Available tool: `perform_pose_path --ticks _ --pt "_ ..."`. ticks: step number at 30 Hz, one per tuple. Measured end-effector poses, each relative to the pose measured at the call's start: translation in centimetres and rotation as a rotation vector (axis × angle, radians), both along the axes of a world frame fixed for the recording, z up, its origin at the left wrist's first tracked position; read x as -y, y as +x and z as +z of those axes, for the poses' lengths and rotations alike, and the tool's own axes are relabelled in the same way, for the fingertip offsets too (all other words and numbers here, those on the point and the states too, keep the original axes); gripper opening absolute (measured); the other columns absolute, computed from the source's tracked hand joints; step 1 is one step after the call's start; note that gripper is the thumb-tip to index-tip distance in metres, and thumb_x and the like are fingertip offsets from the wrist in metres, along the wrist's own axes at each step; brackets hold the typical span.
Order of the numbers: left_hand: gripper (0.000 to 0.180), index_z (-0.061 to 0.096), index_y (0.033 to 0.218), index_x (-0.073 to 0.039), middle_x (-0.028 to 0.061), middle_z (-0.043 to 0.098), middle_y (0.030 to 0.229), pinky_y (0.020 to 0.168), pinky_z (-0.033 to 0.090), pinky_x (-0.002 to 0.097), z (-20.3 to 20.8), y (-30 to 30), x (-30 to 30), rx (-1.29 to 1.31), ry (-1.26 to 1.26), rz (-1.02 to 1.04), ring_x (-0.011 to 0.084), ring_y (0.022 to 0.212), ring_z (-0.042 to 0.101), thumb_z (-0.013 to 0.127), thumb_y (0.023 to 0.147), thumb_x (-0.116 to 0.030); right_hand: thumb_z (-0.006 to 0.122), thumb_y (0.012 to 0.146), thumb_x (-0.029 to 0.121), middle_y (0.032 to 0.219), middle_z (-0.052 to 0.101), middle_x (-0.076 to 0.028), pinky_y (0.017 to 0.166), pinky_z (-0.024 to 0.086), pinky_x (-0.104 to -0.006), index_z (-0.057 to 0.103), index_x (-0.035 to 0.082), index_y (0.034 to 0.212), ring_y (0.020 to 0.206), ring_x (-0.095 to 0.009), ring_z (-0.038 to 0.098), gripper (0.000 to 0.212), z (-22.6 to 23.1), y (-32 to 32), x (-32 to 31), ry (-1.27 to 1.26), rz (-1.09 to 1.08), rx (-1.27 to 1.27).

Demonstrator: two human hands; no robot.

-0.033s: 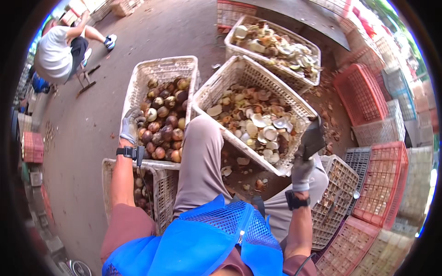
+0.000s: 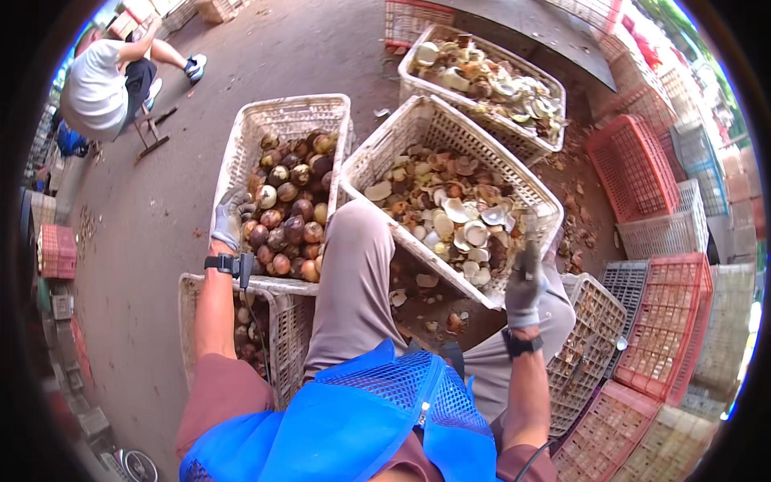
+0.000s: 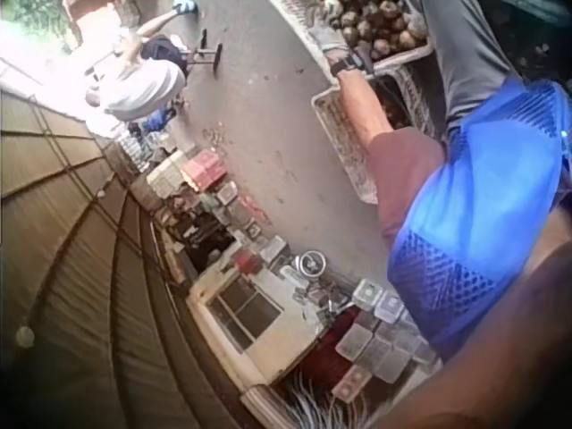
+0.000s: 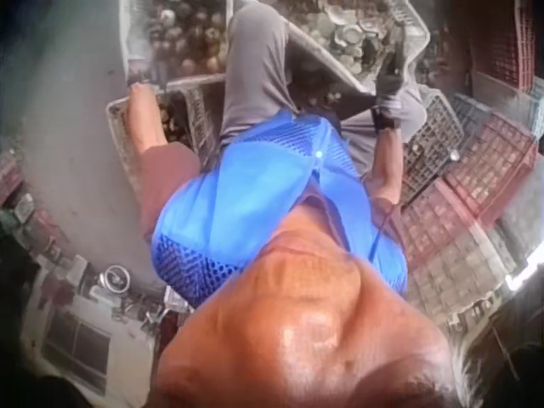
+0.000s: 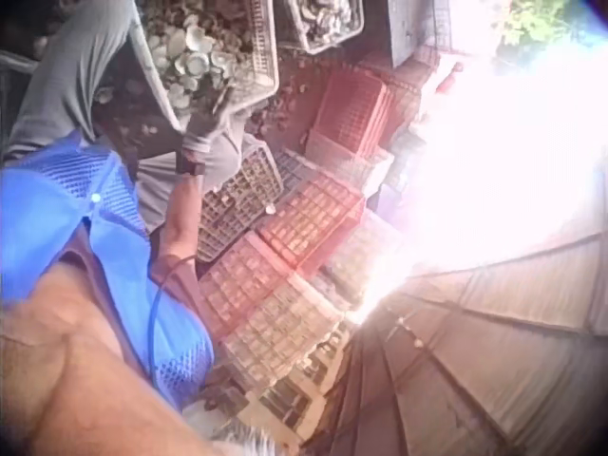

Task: The recorder is using a cleaver to trim the roots and tops of onions and peel the outer skin, then placing them into baskets.

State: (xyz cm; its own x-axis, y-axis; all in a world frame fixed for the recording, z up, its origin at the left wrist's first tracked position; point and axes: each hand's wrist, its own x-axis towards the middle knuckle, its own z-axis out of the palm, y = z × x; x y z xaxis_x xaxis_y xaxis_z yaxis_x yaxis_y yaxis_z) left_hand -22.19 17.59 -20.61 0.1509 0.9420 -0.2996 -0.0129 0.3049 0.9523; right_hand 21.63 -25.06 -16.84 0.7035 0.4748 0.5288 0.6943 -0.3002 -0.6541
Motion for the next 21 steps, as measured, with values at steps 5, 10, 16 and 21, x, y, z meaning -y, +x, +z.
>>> perform_pose_path --ticks 5,10,16,21 --pt "0.04 0.056 0.121 0.001 0.0074 0.066 0.1 0.056 0.049 0.0217 -2.8 -1.8 -2.1 -0.204 -0.031 -0.119 0.0119 0.075 0.063 0.068 0.085 -0.011 0.063 0.087 0.017 0.058 0.055 -0.002 0.036 0.038 -0.028 0.063 0.004 0.096 0.041 -0.011 0.048 0.016 -1.5 0.5 -5.4 -0.51 0.098 -0.952" --pt "0.052 0.059 0.121 -0.002 0.0163 0.066 0.11 0.086 0.05 0.0327 -6.5 -0.4 -2.9 -0.595 0.212 -0.359 0.0251 0.1 0.064 0.075 0.076 -0.023 0.063 0.089 0.014 0.057 0.051 0.001 0.035 0.035 -0.0234 0.061 0.006 0.097 0.04 -0.009 0.045 0.012 -1.4 -3.9 -6.4 -0.182 -0.045 -0.946" --pt "0.048 0.057 0.117 -0.011 0.0186 0.063 0.111 0.09 0.048 0.0435 -9.2 4.5 -1.3 -1.14 0.443 -0.693 0.0367 0.105 0.06 0.069 0.078 -0.036 0.066 0.089 0.021 0.059 0.047 0.003 0.037 0.037 -0.0217 0.056 0.011 0.096 0.041 -0.008 0.042 0.016 -1.9 -4.8 -10.2 -0.175 0.03 -1.331" --pt "0.051 0.054 0.123 -0.014 0.0157 0.059 0.116 0.082 0.051 0.0441 -8.4 10.2 -1.3 -1.247 0.595 -0.802 0.0343 0.098 0.063 0.069 0.079 -0.034 0.068 0.088 0.02 0.06 0.049 0.001 0.038 0.037 -0.0224 0.055 0.01 0.093 0.045 -0.008 0.044 0.018 -1.7 -6.3 -12.4 0.126 -0.02 -1.211"
